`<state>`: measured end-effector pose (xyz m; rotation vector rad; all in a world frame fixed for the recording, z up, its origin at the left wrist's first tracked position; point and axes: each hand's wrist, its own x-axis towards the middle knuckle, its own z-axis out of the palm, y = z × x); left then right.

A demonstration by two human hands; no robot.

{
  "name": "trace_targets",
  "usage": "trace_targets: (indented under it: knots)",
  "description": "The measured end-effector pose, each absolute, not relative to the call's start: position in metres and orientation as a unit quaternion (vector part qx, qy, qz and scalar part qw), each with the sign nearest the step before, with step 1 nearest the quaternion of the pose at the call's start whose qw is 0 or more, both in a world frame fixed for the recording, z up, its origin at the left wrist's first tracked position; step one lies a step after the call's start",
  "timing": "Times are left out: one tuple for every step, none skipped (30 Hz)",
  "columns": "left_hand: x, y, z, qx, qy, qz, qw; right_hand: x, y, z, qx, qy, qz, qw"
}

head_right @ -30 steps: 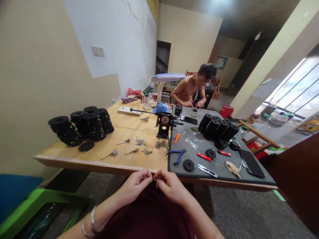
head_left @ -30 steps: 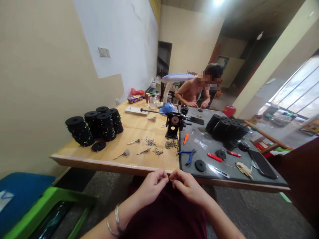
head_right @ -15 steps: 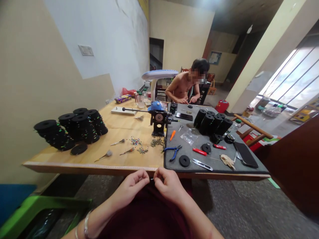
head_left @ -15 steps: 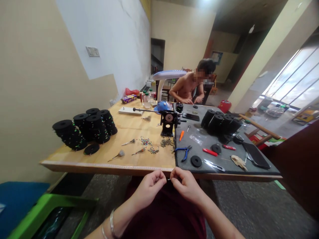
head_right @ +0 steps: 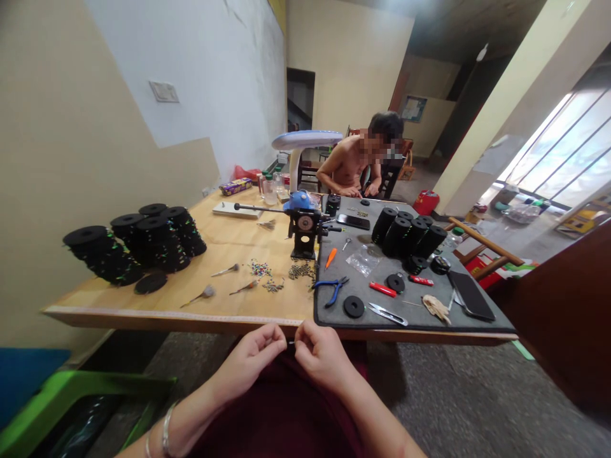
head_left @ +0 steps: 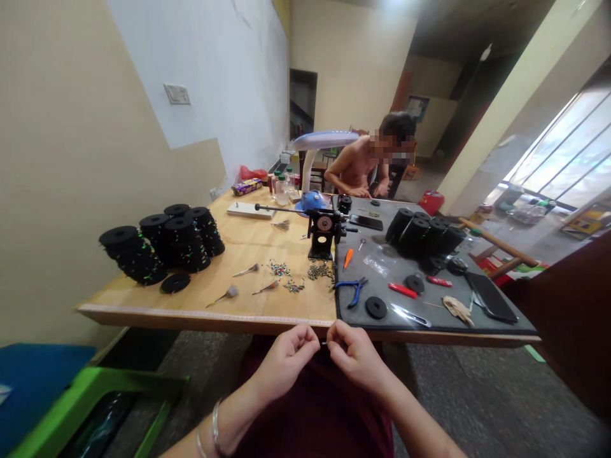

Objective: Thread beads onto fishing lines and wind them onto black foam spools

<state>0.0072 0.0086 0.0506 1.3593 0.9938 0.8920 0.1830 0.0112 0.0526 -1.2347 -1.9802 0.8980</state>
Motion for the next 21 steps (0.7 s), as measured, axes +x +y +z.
trace_targets:
  knots:
    - [0.007,0.008,0.051,0.58,0.425,0.382,0.58,0.183,0.011,0.052,-0.468,-0.752,0.339,0.318]
    - [0.007,0.008,0.051,0.579,0.426,0.383,0.581,0.184,0.012,0.05,-0.468,-0.752,0.336,0.322]
    - [0.008,0.008,0.051,0.578,0.426,0.382,0.582,0.184,0.012,0.05,-0.468,-0.752,0.332,0.325]
    - [0.008,0.008,0.051,0.576,0.427,0.383,0.583,0.184,0.012,0.049,-0.469,-0.752,0.329,0.327]
    - [0.008,0.008,0.051,0.575,0.428,0.384,0.583,0.185,0.013,0.048,-0.471,-0.752,0.325,0.328]
    - [0.008,0.009,0.051,0.573,0.428,0.385,0.583,0.185,0.013,0.048,-0.474,-0.75,0.324,0.329]
    - [0.007,0.009,0.05,0.572,0.428,0.386,0.584,0.185,0.013,0.048,-0.476,-0.748,0.324,0.329]
    - [0.007,0.009,0.05,0.57,0.427,0.389,0.585,0.186,0.013,0.048,-0.478,-0.746,0.327,0.329]
    - [0.007,0.01,0.049,0.568,0.426,0.391,0.586,0.187,0.013,0.048,-0.479,-0.744,0.331,0.328]
    - [0.006,0.01,0.049,0.565,0.424,0.392,0.589,0.187,0.013,0.049,-0.478,-0.743,0.335,0.327]
    - [0.006,0.011,0.048,0.562,0.423,0.393,0.593,0.188,0.013,0.049,-0.475,-0.743,0.341,0.326]
    - [0.005,0.011,0.048,0.558,0.421,0.395,0.596,0.19,0.013,0.05,-0.47,-0.744,0.347,0.323]
    - [0.004,0.012,0.047,0.553,0.42,0.398,0.6,0.191,0.013,0.05,-0.465,-0.746,0.353,0.32]
    - [0.004,0.012,0.046,0.548,0.418,0.401,0.603,0.192,0.012,0.051,-0.46,-0.746,0.361,0.318]
    - [0.003,0.012,0.046,0.543,0.416,0.406,0.606,0.194,0.012,0.053,-0.456,-0.746,0.369,0.316]
    - [0.002,0.012,0.045,0.537,0.414,0.411,0.609,0.196,0.012,0.054,-0.452,-0.744,0.379,0.315]
    - [0.002,0.012,0.044,0.532,0.412,0.415,0.612,0.197,0.012,0.056,-0.45,-0.741,0.388,0.315]
    - [0.001,0.012,0.044,0.528,0.41,0.419,0.615,0.198,0.012,0.057,-0.448,-0.737,0.396,0.314]
    - [0.001,0.012,0.044,0.525,0.408,0.421,0.617,0.2,0.011,0.059,-0.446,-0.735,0.403,0.314]
    - [0.001,0.011,0.044,0.522,0.408,0.422,0.619,0.2,0.011,0.061,-0.446,-0.733,0.406,0.314]
    - [0.001,0.011,0.044,0.521,0.408,0.421,0.62,0.201,0.011,0.062,-0.445,-0.732,0.408,0.315]
